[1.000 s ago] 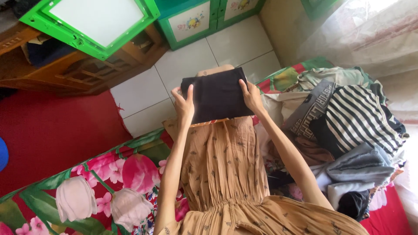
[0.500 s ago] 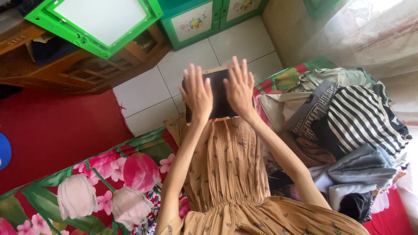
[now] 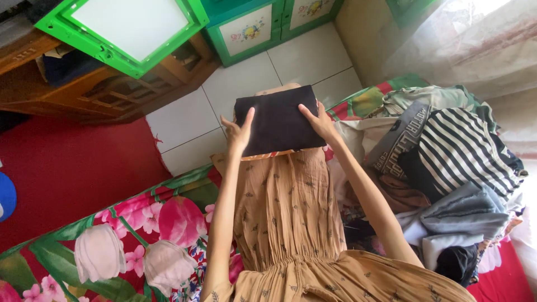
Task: Fold various pieces of laundry and store them inside a closet cabinet.
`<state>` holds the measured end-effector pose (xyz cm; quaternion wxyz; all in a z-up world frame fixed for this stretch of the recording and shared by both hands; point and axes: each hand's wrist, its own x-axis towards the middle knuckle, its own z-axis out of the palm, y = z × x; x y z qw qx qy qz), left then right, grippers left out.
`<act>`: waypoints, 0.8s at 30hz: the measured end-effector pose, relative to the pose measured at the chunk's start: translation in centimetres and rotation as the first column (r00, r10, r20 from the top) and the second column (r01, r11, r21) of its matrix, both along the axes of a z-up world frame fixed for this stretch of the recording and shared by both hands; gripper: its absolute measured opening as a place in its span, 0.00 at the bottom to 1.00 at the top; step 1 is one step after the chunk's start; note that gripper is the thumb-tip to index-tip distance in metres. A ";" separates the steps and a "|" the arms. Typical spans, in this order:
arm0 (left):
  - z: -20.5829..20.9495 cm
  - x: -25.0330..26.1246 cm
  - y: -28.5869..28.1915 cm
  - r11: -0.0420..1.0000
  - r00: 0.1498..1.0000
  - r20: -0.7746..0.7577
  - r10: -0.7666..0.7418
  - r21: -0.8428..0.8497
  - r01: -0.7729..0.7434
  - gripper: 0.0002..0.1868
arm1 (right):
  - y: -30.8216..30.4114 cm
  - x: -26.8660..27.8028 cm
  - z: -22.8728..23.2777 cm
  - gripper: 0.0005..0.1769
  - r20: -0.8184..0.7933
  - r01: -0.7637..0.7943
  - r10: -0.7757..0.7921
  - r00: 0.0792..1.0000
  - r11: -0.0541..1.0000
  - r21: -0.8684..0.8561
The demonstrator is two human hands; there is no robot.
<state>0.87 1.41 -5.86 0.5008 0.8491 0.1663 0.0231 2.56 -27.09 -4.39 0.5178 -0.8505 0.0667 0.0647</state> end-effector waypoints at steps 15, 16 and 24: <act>1.3 3.4 0.4 0.959 0.924 -0.379 -0.041 -0.275 -0.070 0.51 | -0.1 0.3 2.8 0.42 -0.023 0.005 -0.002 1.000 0.994 0.112; 3.1 3.2 0.0 0.952 0.965 -0.262 -0.020 -0.301 -0.062 0.49 | 0.2 0.2 3.7 0.39 0.078 -0.007 -0.006 0.997 0.986 0.165; 4.2 3.5 -1.0 0.980 0.983 0.014 0.183 -0.082 -0.181 0.48 | 0.2 1.0 3.2 0.34 0.145 0.026 -0.070 0.987 0.957 0.289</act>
